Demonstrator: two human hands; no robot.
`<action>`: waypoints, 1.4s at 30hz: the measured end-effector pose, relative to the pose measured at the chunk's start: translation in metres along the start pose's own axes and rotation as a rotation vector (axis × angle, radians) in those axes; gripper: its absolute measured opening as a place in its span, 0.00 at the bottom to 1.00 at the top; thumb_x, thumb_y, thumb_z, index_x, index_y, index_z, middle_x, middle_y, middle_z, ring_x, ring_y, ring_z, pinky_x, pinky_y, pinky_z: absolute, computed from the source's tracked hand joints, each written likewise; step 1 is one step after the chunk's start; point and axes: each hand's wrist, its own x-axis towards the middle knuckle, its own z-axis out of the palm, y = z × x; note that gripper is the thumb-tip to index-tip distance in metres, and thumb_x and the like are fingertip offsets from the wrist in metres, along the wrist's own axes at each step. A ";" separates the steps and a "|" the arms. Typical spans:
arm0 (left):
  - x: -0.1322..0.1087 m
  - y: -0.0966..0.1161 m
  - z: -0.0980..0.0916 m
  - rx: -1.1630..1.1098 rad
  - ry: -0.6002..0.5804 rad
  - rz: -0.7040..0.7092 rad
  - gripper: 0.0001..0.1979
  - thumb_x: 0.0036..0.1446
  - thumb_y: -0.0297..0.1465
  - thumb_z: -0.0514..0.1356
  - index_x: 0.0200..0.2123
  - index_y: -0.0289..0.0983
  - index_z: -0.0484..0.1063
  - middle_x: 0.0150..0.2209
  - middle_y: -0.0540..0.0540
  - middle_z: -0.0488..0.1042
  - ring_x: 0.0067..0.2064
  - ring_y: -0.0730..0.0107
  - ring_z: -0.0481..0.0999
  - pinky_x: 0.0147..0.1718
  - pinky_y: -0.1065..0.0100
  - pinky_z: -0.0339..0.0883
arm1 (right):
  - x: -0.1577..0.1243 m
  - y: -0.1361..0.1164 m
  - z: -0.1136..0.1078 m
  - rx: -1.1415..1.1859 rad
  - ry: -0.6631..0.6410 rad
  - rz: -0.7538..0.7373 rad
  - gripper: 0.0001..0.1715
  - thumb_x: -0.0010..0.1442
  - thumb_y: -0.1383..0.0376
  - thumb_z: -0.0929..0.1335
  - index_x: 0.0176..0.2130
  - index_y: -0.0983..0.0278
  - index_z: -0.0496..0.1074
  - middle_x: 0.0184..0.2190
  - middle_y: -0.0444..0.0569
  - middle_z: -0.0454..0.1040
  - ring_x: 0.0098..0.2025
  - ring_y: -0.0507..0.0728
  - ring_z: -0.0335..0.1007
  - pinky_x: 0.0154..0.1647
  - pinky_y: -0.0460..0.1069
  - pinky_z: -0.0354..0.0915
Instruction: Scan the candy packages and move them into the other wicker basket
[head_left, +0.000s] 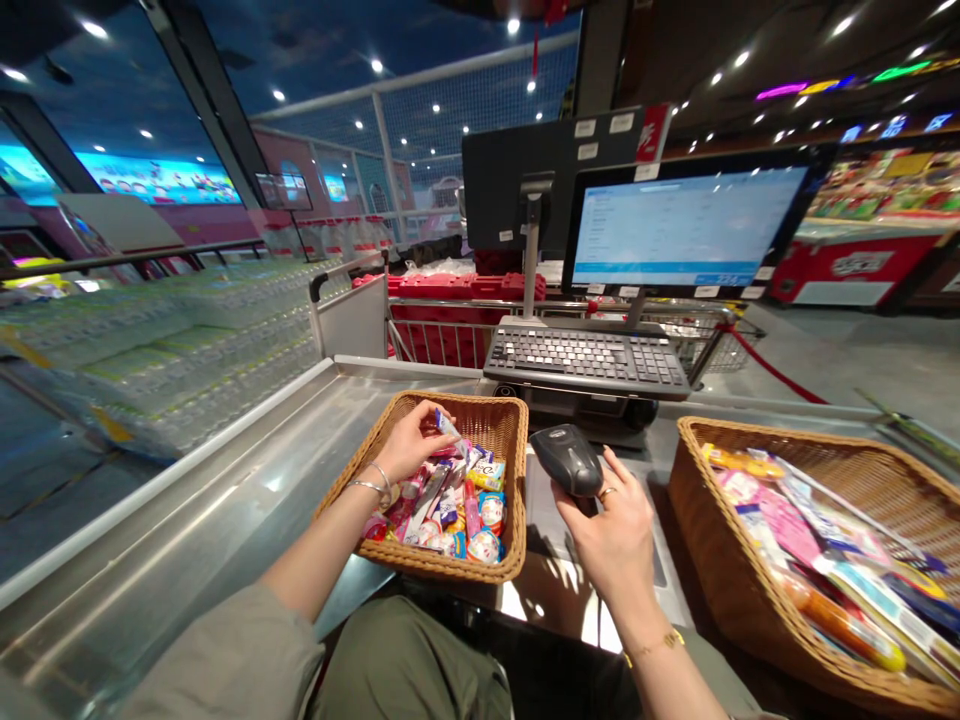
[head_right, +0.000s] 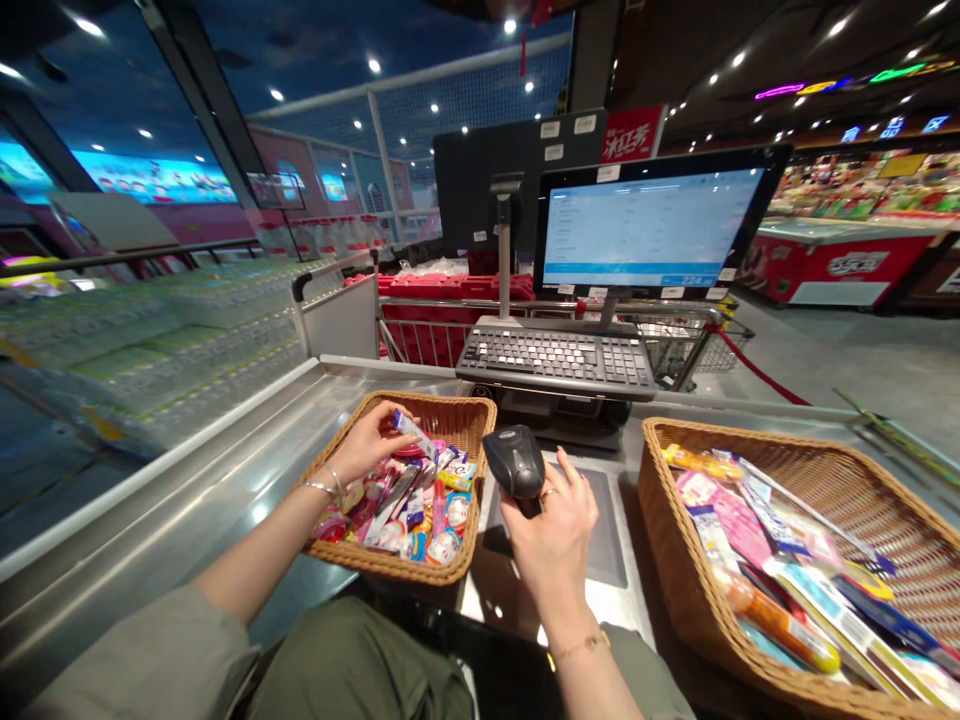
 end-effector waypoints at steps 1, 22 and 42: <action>-0.001 -0.004 -0.001 0.043 0.001 0.004 0.21 0.47 0.38 0.68 0.41 0.39 0.65 0.43 0.44 0.78 0.42 0.64 0.80 0.44 0.59 0.74 | 0.000 0.000 0.000 -0.003 -0.003 0.000 0.12 0.54 0.57 0.69 0.35 0.62 0.76 0.44 0.55 0.78 0.60 0.67 0.65 0.58 0.65 0.60; -0.022 -0.015 -0.024 1.198 -0.045 -0.135 0.08 0.51 0.38 0.64 0.35 0.49 0.81 0.37 0.44 0.81 0.50 0.49 0.70 0.58 0.43 0.48 | -0.001 0.003 0.001 0.006 -0.002 -0.008 0.12 0.53 0.57 0.70 0.35 0.62 0.77 0.42 0.53 0.79 0.59 0.67 0.65 0.59 0.65 0.60; -0.027 -0.038 -0.010 1.377 -0.220 0.005 0.14 0.56 0.42 0.62 0.45 0.48 0.79 0.66 0.41 0.61 0.70 0.38 0.46 0.56 0.24 0.14 | -0.001 0.002 -0.001 0.018 0.009 -0.013 0.11 0.53 0.58 0.70 0.34 0.62 0.76 0.43 0.53 0.79 0.60 0.67 0.65 0.58 0.65 0.61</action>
